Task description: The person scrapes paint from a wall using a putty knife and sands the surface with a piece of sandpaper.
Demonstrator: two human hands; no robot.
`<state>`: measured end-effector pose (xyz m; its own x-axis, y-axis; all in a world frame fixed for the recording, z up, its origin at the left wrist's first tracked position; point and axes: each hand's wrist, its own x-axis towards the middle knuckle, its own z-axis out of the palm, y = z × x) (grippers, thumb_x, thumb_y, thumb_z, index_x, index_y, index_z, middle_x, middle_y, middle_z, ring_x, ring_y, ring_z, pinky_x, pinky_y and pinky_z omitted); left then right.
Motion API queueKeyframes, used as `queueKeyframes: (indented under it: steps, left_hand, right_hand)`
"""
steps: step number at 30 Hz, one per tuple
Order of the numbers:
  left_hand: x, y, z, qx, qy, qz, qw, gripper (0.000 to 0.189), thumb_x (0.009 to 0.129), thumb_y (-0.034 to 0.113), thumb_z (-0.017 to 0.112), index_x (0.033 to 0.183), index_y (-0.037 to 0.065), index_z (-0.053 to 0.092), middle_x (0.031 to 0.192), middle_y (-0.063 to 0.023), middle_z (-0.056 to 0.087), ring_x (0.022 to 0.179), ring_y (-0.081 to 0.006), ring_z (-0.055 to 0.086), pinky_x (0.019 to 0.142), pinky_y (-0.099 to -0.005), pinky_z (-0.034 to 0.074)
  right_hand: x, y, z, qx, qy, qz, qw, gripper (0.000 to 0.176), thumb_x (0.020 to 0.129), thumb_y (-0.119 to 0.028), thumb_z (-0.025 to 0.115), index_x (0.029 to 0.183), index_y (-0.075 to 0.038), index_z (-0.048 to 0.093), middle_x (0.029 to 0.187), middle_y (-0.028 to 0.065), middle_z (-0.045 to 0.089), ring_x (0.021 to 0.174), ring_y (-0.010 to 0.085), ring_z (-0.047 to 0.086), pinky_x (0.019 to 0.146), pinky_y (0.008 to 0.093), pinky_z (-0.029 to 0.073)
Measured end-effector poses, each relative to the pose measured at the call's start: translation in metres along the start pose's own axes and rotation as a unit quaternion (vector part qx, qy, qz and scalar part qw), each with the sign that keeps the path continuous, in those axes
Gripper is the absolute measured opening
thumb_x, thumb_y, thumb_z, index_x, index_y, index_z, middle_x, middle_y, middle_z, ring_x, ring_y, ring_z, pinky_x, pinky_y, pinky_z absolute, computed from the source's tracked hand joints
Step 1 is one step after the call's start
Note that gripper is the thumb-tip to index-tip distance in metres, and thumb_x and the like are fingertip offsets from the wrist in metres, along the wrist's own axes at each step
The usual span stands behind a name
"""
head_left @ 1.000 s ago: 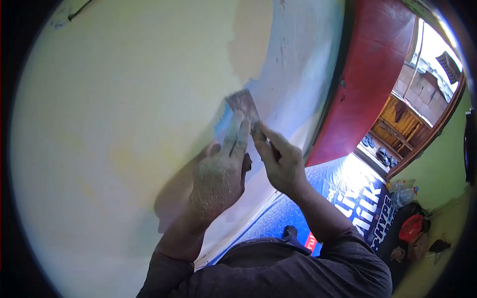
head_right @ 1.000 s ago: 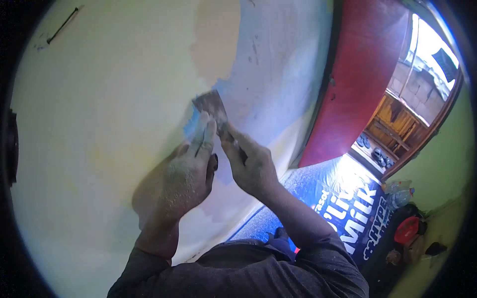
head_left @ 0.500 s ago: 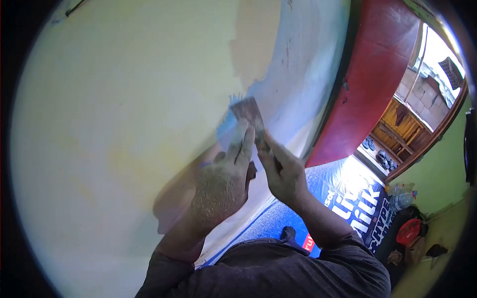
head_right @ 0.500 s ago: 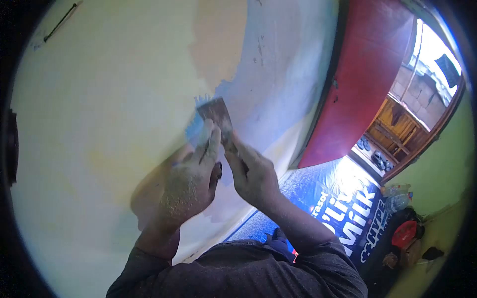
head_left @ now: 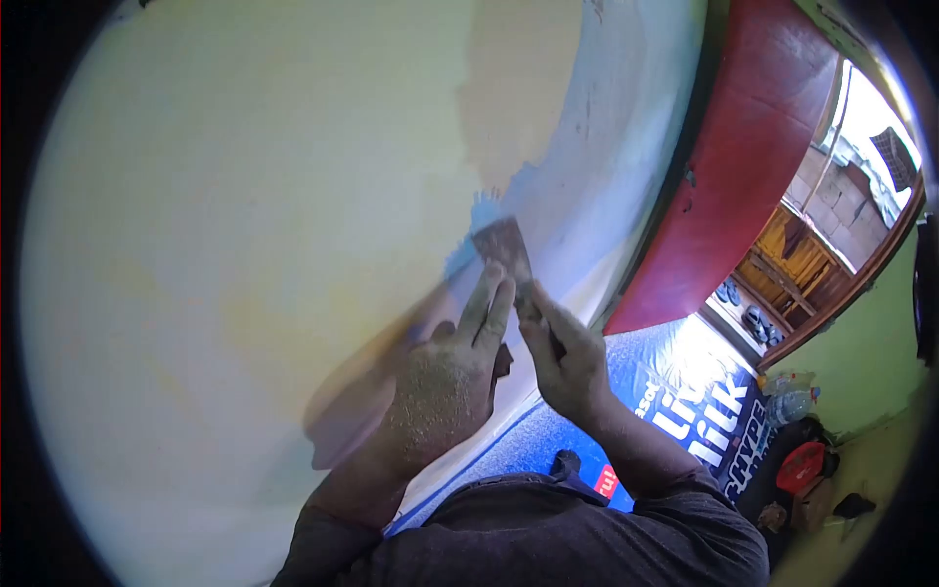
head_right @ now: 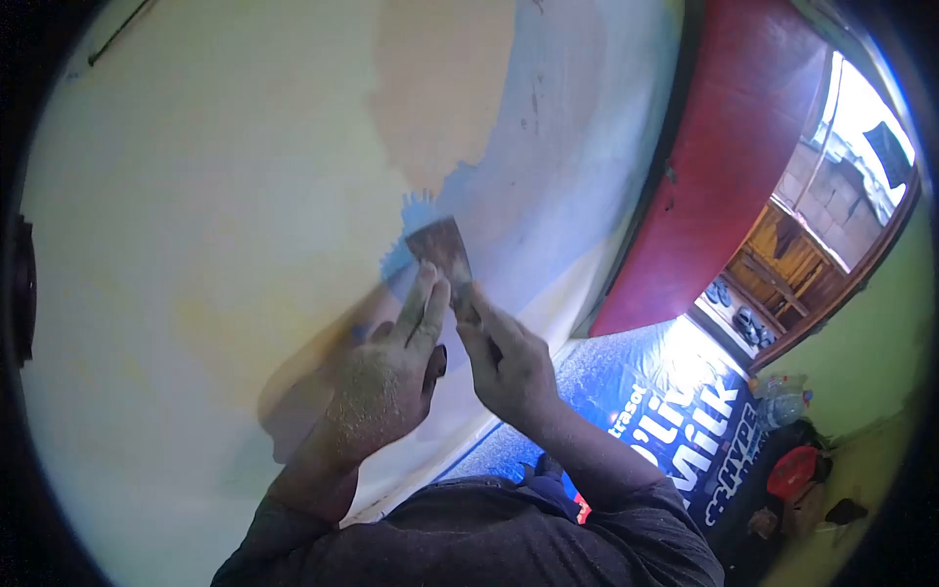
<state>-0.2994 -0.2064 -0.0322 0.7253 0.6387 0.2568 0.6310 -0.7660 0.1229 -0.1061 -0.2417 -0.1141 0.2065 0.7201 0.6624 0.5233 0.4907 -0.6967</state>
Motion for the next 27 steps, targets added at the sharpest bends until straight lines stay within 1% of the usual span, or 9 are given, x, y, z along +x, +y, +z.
queueKeyframes:
  steps: [5, 8, 12, 14, 19, 22, 23, 26, 27]
  left_hand:
    - [0.018, 0.004, -0.013, 0.004, 0.119, 0.025, 0.993, 0.086, 0.102, 0.012, 0.070, 0.178, -0.004, 0.033, 0.184, -0.0289, 0.037, 0.115, -0.0439, 0.077, 0.094, -0.0535, 0.064]
    - [0.008, 0.005, -0.005, -0.009, 0.034, -0.001, 0.999, 0.087, 0.103, 0.012, 0.070, 0.179, -0.005, 0.031, 0.183, -0.0297, 0.037, 0.119, -0.0425, 0.076, 0.095, -0.0529, 0.064]
    - [0.015, 0.002, -0.005, 0.006, 0.068, 0.013, 0.998, 0.088, 0.102, 0.011, 0.071, 0.179, -0.006, 0.029, 0.182, -0.0321, 0.038, 0.114, -0.0440, 0.078, 0.094, -0.0531, 0.064]
    - [0.025, 0.003, -0.007, -0.003, 0.120, 0.033, 0.992, 0.089, 0.102, 0.010, 0.071, 0.179, -0.006, 0.028, 0.181, -0.0335, 0.038, 0.112, -0.0450, 0.078, 0.094, -0.0536, 0.064]
    - [0.020, 0.004, -0.006, -0.028, 0.062, 0.009, 0.998, 0.089, 0.103, 0.008, 0.071, 0.179, -0.006, 0.027, 0.181, -0.0324, 0.039, 0.120, -0.0469, 0.075, 0.102, -0.0537, 0.062]
    - [0.022, -0.003, -0.002, 0.006, 0.107, 0.033, 0.994, 0.088, 0.102, 0.007, 0.070, 0.179, -0.006, 0.029, 0.181, -0.0321, 0.039, 0.122, -0.0478, 0.075, 0.107, -0.0523, 0.060]
    - [0.028, -0.001, -0.009, 0.013, 0.122, 0.034, 0.992, 0.088, 0.102, 0.007, 0.070, 0.178, -0.006, 0.030, 0.181, -0.0322, 0.039, 0.123, -0.0481, 0.075, 0.108, -0.0520, 0.060]
    - [0.029, 0.002, -0.014, 0.005, 0.128, 0.032, 0.991, 0.086, 0.101, 0.009, 0.072, 0.177, -0.007, 0.033, 0.181, -0.0320, 0.041, 0.121, -0.0479, 0.076, 0.109, -0.0513, 0.059]
    - [0.023, 0.001, -0.007, -0.002, 0.109, 0.028, 0.994, 0.086, 0.101, 0.010, 0.072, 0.177, -0.007, 0.034, 0.180, -0.0318, 0.041, 0.120, -0.0471, 0.076, 0.107, -0.0516, 0.060]
  right_hand:
    - [0.032, -0.028, -0.008, -0.006, 0.015, 0.011, 1.000, 0.050, 0.110, -0.004, 0.074, 0.159, 0.006, 0.064, 0.120, 0.0241, 0.083, 0.100, 0.0303, 0.085, 0.086, 0.0402, 0.066]
    - [0.011, -0.012, -0.006, -0.045, 0.011, 0.003, 0.999, 0.051, 0.110, -0.005, 0.075, 0.159, 0.006, 0.064, 0.121, 0.0244, 0.083, 0.101, 0.0322, 0.086, 0.087, 0.0418, 0.066]
    - [0.024, -0.018, -0.008, -0.019, 0.010, 0.029, 0.999, 0.050, 0.110, -0.004, 0.074, 0.158, 0.006, 0.064, 0.119, 0.0252, 0.083, 0.106, 0.0343, 0.086, 0.091, 0.0427, 0.067]
    - [0.032, -0.027, -0.009, -0.003, 0.012, 0.043, 0.999, 0.049, 0.110, -0.004, 0.074, 0.157, 0.007, 0.064, 0.119, 0.0252, 0.083, 0.106, 0.0333, 0.086, 0.091, 0.0427, 0.067]
    - [0.019, -0.008, -0.002, -0.011, 0.033, -0.022, 0.999, 0.050, 0.110, -0.004, 0.075, 0.158, 0.007, 0.064, 0.118, 0.0242, 0.083, 0.093, 0.0253, 0.084, 0.081, 0.0394, 0.065]
    - [0.036, -0.023, -0.011, -0.019, 0.001, 0.050, 0.999, 0.050, 0.113, -0.003, 0.071, 0.161, 0.006, 0.061, 0.116, 0.0149, 0.082, 0.100, 0.0126, 0.074, 0.086, 0.0308, 0.061]
    - [0.046, -0.033, -0.012, 0.001, 0.005, 0.052, 0.999, 0.049, 0.112, -0.005, 0.074, 0.158, 0.006, 0.063, 0.121, 0.0234, 0.084, 0.094, 0.0215, 0.083, 0.081, 0.0359, 0.064]
    - [0.042, -0.015, -0.003, 0.008, 0.041, -0.020, 0.999, 0.048, 0.112, -0.005, 0.074, 0.157, 0.006, 0.064, 0.118, 0.0229, 0.084, 0.092, 0.0190, 0.082, 0.079, 0.0343, 0.063]
    - [0.032, -0.015, -0.004, 0.000, 0.023, 0.015, 1.000, 0.049, 0.111, -0.004, 0.075, 0.157, 0.006, 0.064, 0.116, 0.0232, 0.084, 0.093, 0.0197, 0.082, 0.080, 0.0340, 0.063]
